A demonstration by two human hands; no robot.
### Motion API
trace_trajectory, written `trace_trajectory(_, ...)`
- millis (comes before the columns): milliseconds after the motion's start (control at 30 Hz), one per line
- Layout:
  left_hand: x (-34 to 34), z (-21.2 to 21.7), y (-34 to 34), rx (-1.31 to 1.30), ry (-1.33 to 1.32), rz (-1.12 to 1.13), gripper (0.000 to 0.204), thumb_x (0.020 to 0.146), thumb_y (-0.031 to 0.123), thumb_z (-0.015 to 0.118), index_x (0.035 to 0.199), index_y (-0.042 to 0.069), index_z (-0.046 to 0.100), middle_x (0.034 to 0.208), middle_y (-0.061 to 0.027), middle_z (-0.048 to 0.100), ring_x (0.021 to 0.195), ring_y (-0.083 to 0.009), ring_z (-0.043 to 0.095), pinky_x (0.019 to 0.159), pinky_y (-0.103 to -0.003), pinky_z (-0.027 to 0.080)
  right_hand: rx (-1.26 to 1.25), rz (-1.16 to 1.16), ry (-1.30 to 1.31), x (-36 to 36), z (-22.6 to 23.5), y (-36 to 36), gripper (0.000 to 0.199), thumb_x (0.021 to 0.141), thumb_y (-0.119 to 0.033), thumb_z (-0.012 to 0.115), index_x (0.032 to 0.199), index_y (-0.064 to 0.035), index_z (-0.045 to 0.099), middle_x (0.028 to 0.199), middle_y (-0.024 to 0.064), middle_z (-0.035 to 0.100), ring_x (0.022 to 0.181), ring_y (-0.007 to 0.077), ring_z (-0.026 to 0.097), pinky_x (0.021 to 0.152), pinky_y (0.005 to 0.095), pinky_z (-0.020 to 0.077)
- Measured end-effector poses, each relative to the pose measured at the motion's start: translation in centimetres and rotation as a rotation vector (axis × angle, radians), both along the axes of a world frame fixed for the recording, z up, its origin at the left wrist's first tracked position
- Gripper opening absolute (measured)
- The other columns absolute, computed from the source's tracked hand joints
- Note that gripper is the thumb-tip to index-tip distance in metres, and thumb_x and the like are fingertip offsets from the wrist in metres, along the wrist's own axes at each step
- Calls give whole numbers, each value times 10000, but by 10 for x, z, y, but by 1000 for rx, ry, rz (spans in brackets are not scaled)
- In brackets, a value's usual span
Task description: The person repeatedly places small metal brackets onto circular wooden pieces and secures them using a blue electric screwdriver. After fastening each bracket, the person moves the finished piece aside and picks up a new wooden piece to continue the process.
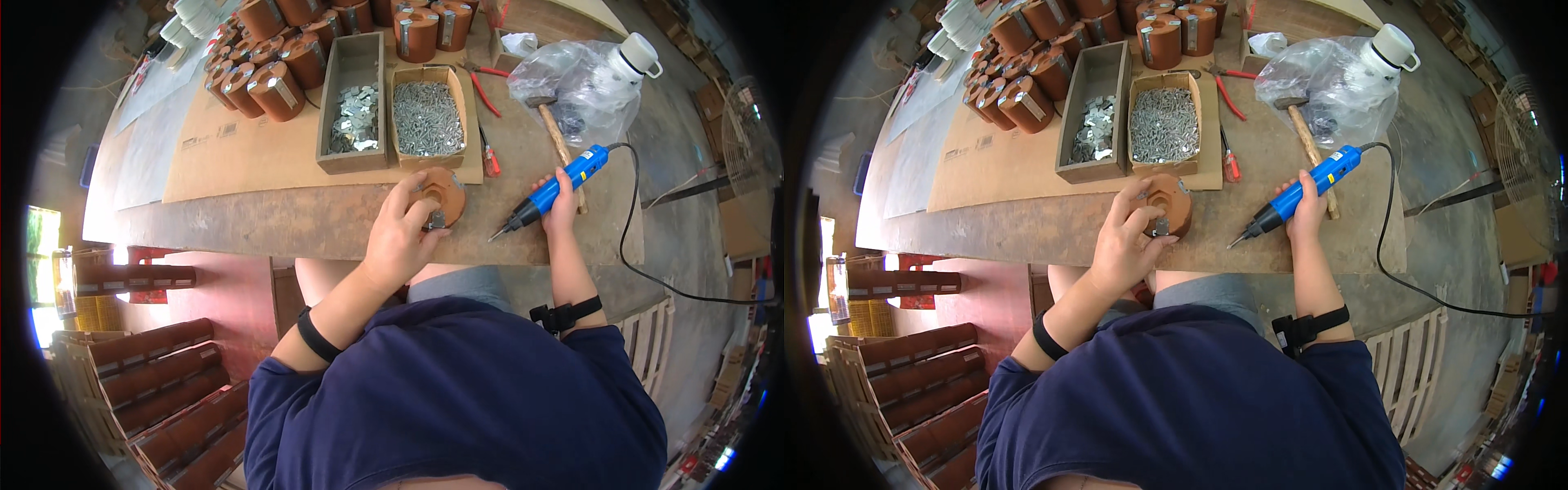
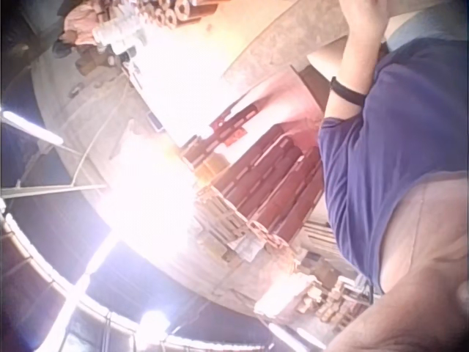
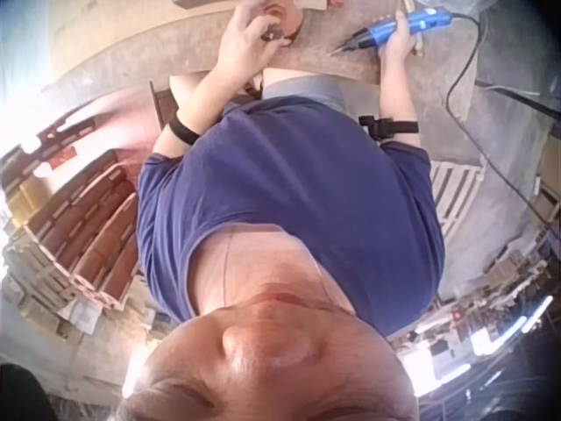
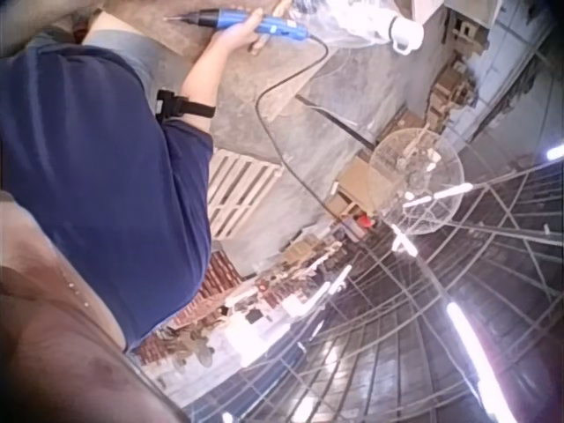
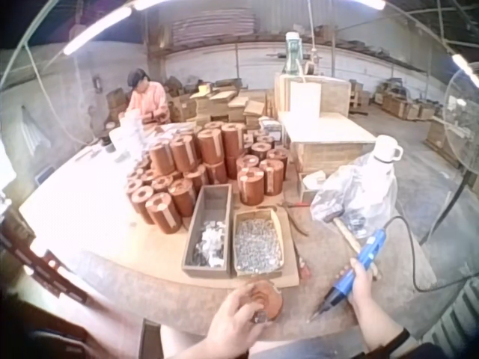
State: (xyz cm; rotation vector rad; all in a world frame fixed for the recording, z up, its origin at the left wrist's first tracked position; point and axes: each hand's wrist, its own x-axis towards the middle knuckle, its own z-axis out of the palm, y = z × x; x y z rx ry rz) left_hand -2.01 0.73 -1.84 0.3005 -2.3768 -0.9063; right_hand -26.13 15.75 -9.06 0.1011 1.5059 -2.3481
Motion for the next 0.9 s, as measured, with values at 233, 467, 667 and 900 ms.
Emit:
trace_trajectory(233, 5, 1, 17, 0, 34, 192, 395, 589, 72, 736, 935, 36, 547, 1196, -201, 404, 949, -319, 525, 761, -363, 472, -3, 12, 3, 1, 3, 0, 216, 771, -177, 590, 858, -50, 439, 715, 69, 506, 610, 184, 545, 548, 351, 503)
trace_trajectory(467, 9, -1, 16, 52, 132, 179, 293, 621, 39, 719, 884, 28, 591, 1191, -191, 414, 824, -246, 560, 651, -298, 503, -16, 10, 6, 0, -1, 0, 232, 768, -183, 601, 867, -49, 440, 717, 70, 506, 612, 185, 545, 554, 355, 504)
trace_trajectory(667, 10, -4, 18, 192, 138, 193, 270, 624, 39, 720, 876, 45, 623, 1199, -160, 448, 1041, -283, 506, 838, -339, 437, 0, 5, -1, 0, 0, 0, 243, 765, -191, 608, 873, -49, 443, 721, 72, 506, 614, 187, 546, 558, 357, 506)
trace_trajectory(900, 8, -12, 15, 60, 167, 200, 288, 611, 47, 731, 876, 53, 618, 1194, -157, 441, 904, -254, 540, 718, -300, 456, 57, 7, 9, -1, 0, 1, 278, 765, -241, 610, 893, -44, 461, 741, 64, 520, 663, 173, 544, 620, 342, 496)
